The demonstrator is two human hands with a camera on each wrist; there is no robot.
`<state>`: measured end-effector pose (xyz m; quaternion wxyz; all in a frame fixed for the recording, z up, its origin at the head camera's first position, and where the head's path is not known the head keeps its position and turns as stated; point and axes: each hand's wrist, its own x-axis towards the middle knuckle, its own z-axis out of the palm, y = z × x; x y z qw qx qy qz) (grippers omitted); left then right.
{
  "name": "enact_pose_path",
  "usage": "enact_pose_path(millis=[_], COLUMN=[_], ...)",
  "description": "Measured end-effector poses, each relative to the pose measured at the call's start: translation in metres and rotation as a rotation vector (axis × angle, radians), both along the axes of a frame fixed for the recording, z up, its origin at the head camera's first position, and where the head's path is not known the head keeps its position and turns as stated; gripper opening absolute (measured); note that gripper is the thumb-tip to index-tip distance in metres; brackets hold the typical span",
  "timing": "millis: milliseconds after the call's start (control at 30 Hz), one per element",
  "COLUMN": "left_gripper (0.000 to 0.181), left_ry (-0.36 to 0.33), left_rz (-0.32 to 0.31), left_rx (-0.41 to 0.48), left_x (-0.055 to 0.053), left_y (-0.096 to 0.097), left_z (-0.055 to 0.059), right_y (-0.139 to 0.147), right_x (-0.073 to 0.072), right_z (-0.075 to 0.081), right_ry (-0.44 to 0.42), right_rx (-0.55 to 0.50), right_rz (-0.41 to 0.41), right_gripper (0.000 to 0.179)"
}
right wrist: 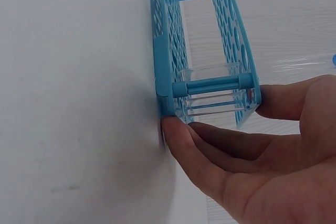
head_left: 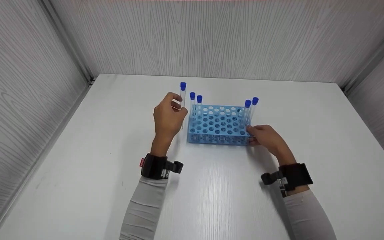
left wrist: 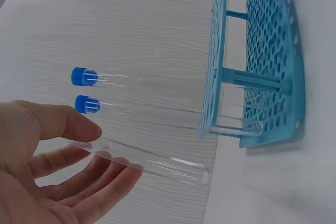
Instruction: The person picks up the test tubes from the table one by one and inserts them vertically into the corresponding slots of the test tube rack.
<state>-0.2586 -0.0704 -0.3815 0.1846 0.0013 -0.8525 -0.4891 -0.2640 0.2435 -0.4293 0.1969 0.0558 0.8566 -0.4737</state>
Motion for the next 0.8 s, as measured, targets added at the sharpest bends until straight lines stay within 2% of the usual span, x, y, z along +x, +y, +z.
enact_pose_path(millis=[267, 800], left_gripper=[0.023, 0.022], left_ry=[0.063, 0.105], left_rz=[-0.016, -0.039], left_rx=[0.051, 0.055], left_x=[0.0025, 0.0027], left_y=[0.0038, 0.0107], left_z=[0.0037, 0.0017], right_y=[0.0011, 0.0008], right_x=[-0.0004, 0.0000], right_z=[-0.0008, 0.0001], right_ry=[-0.004, 0.001], right_rx=[0.011, 0.022], right_rz=[0.001, -0.002], right_gripper=[0.062, 0.061])
